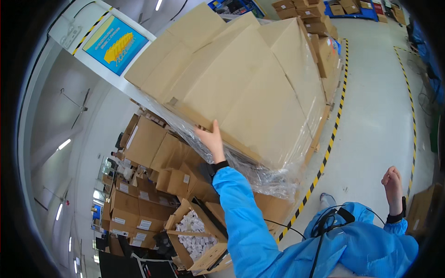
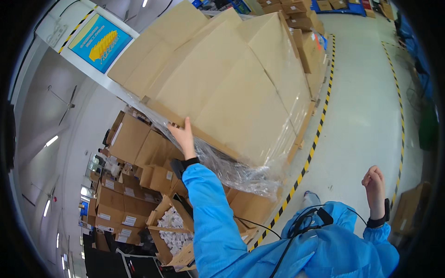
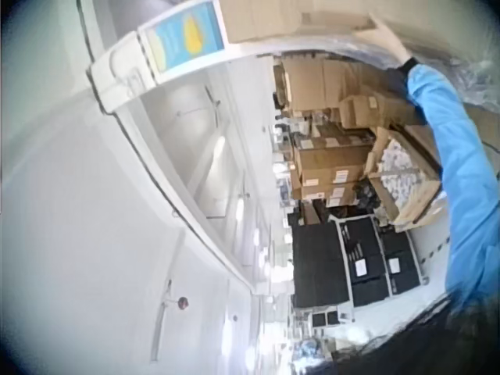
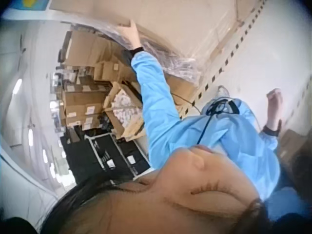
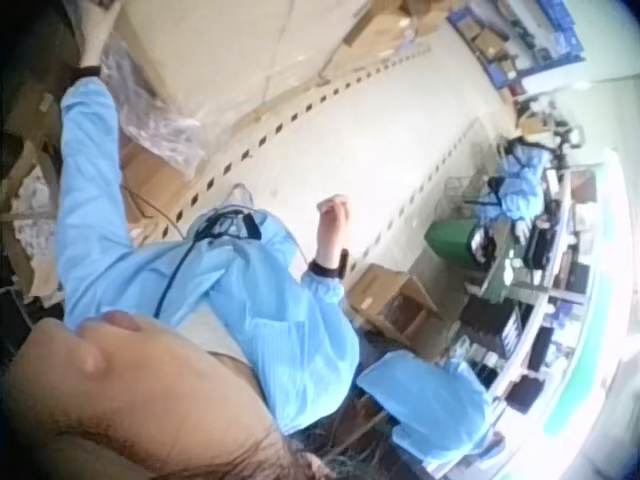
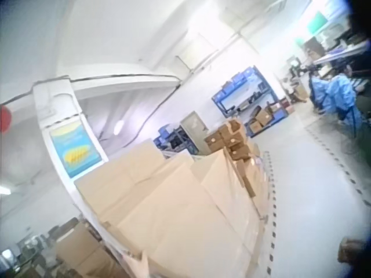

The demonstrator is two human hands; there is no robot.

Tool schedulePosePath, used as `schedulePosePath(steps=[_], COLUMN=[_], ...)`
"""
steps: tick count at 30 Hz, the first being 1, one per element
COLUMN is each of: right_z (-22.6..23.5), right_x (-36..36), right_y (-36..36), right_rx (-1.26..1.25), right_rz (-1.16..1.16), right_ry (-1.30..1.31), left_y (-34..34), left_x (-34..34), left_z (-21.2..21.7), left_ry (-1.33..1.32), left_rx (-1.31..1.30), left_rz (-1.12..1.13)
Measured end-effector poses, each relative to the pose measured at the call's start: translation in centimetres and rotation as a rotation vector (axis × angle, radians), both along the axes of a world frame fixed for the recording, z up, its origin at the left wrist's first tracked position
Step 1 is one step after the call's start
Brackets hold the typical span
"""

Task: The recorder is labeling phone boxes and placing them into a larger shipping container on a factory assembly line.

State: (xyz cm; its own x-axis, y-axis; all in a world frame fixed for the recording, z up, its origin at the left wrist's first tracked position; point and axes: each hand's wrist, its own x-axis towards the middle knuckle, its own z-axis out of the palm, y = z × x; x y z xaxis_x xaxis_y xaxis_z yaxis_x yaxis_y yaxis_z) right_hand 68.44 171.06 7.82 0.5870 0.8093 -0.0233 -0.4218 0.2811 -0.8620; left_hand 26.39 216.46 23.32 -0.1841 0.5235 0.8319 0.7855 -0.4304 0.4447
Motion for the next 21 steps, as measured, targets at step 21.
schedulePosePath(steps=[21], right_z=[2.9], right_x=[14.5], right_y=[43.7], right_rx=[-0.084], right_rz=[0.561], right_ry=[-0.068], left_y=[-36.7], left_x=[-0.9], left_z=[-46.0], left_ry=[-1.254], left_rx=[-0.131], left_rz=[0.677])
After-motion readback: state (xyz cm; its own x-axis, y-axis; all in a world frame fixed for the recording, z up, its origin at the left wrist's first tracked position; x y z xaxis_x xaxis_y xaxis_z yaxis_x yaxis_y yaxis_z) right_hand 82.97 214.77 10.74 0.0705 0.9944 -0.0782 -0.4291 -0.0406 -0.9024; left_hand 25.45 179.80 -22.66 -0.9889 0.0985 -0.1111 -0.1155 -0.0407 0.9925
